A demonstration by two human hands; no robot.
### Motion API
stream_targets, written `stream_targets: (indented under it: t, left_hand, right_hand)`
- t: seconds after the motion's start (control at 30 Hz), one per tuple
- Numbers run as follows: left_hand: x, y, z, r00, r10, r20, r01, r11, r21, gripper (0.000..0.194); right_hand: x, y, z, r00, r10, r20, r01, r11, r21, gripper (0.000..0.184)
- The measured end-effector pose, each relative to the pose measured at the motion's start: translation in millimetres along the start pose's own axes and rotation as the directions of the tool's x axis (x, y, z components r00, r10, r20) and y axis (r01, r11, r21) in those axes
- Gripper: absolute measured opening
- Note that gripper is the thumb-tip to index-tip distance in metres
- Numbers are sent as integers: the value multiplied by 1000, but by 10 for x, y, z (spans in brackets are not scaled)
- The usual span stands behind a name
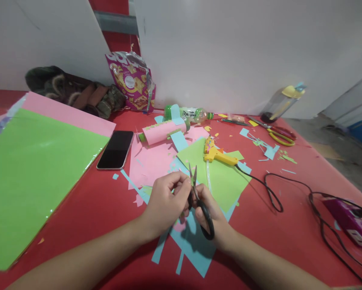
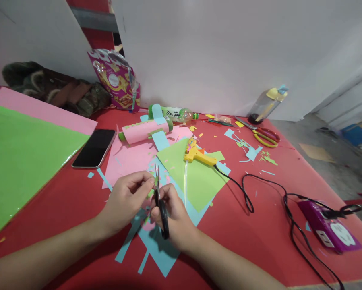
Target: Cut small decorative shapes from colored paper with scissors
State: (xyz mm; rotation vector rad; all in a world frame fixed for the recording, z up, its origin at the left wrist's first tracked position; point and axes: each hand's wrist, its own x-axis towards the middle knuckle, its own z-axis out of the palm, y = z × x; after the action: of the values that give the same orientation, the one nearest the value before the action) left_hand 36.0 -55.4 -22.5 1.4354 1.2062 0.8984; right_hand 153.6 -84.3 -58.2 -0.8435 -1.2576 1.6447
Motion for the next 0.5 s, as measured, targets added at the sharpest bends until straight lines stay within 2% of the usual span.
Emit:
stream_targets:
  t: [0.5]
  left_hand:
    - [-4,-4,20,999,21,-24,-21,1000,9,26]
  right_hand:
    - [-21,-10,22,999,33,-24,-33,999,27,40]
